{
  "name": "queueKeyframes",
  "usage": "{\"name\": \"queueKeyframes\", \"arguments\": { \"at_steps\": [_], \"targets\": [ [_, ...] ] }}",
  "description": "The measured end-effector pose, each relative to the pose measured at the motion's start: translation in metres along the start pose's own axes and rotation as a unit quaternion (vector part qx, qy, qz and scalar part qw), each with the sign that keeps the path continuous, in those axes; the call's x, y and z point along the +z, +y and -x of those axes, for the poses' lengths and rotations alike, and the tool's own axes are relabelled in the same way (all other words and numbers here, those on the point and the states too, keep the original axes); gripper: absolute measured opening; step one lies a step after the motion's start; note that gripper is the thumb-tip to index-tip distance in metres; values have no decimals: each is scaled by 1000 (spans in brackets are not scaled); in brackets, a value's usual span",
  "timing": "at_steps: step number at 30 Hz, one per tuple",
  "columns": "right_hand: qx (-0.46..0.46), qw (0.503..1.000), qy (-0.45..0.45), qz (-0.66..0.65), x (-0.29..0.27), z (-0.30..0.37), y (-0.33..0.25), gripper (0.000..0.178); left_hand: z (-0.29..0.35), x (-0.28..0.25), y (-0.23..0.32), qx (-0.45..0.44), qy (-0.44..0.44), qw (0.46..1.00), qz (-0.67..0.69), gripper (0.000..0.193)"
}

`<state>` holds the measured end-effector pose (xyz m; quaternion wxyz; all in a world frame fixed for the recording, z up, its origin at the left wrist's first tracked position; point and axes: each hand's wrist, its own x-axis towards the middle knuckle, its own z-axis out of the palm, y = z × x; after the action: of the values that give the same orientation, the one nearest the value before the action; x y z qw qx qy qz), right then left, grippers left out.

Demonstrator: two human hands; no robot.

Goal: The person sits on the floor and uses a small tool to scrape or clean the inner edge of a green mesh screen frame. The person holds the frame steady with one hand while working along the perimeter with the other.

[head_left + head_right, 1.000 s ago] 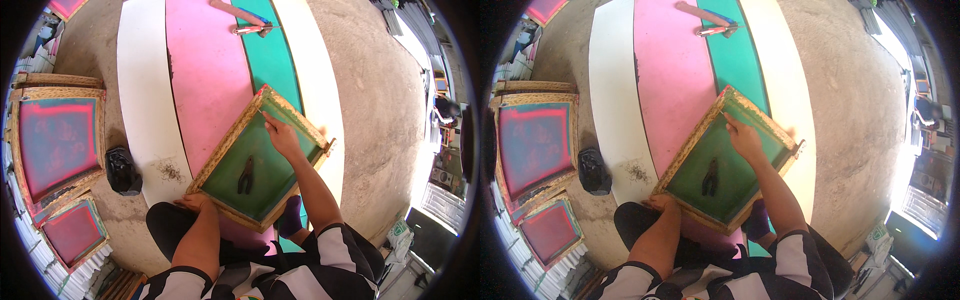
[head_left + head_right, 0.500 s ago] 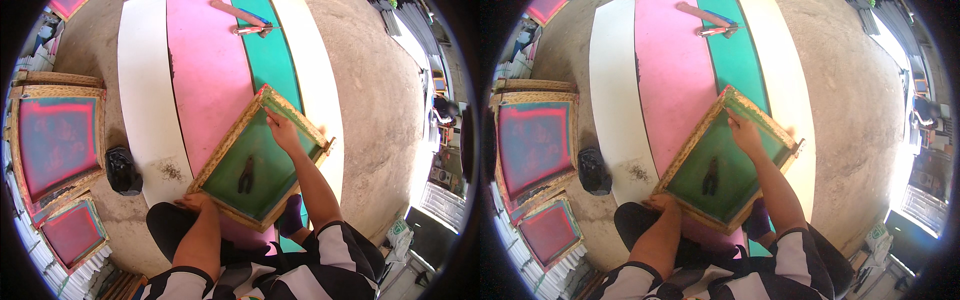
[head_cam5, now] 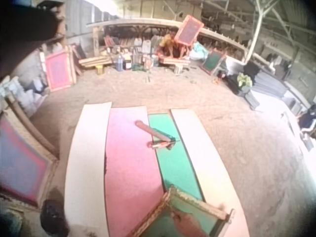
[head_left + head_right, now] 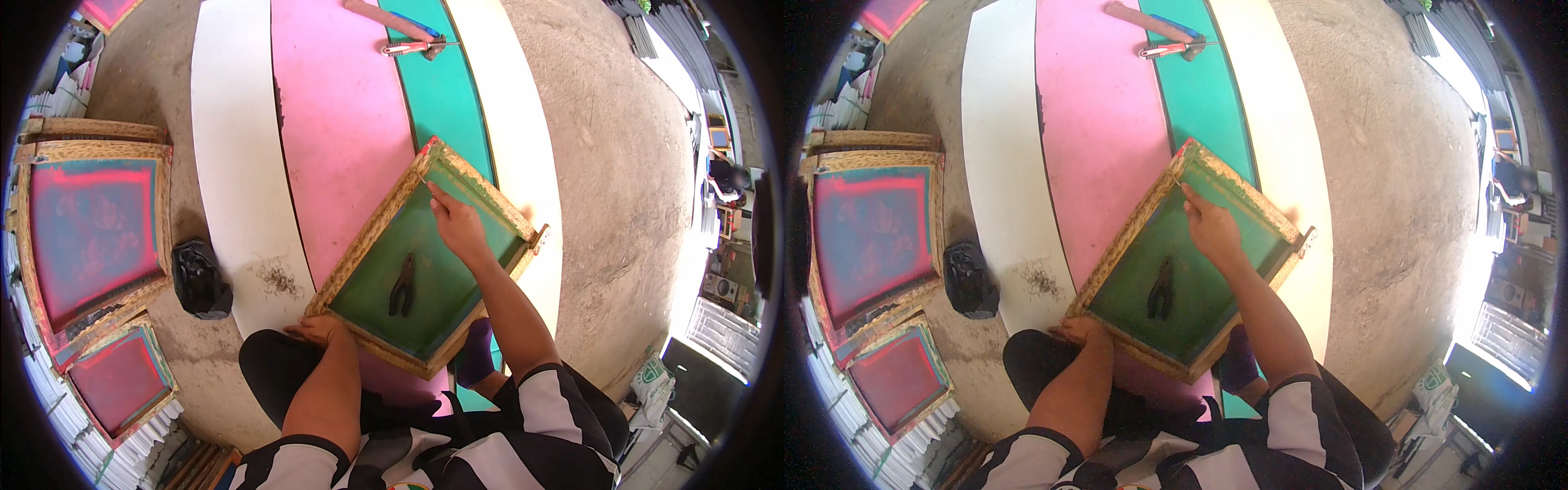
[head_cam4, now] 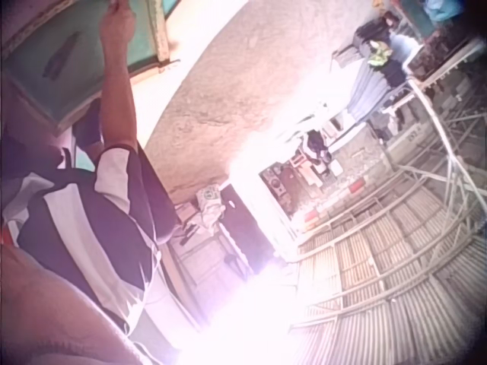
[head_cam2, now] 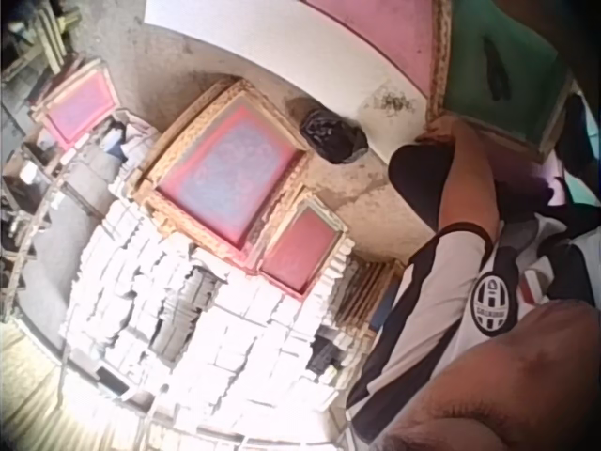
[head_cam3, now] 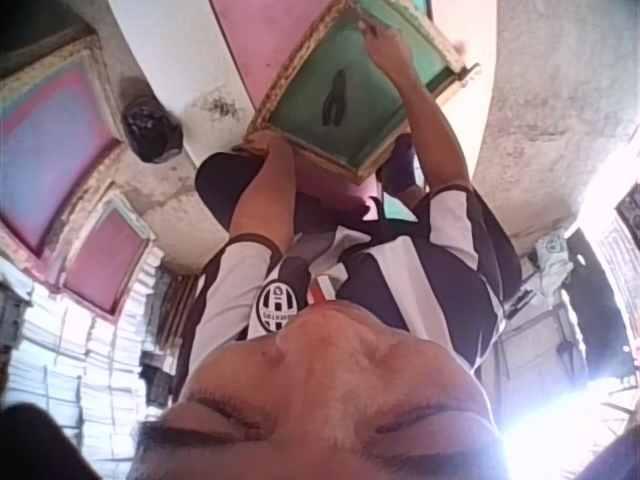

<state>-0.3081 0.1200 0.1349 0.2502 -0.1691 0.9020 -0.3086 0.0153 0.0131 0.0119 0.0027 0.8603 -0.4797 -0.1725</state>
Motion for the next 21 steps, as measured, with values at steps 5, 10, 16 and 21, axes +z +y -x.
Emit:
{"name": "queueKeyframes", "arguments": {
  "at_steps": [5, 10, 16, 21],
  "targets": [
    [-8, 1000, -8, -2, -2, -1, -2, 37, -2, 10, -7, 14, 47, 998, 29, 61],
    [7, 998, -17, -52, -2, -6, 5, 39, 0, 7, -3, 9, 41, 999, 23, 61],
    [5, 997, -9, -82, 3, -9, 16, 39, 7, -2, 6, -15, 14, 998, 52, 61],
    [7, 1000, 0, 27, -3, -4, 0, 36, 23, -28, 31, -60, 24, 989, 134, 61]
  ]
}}
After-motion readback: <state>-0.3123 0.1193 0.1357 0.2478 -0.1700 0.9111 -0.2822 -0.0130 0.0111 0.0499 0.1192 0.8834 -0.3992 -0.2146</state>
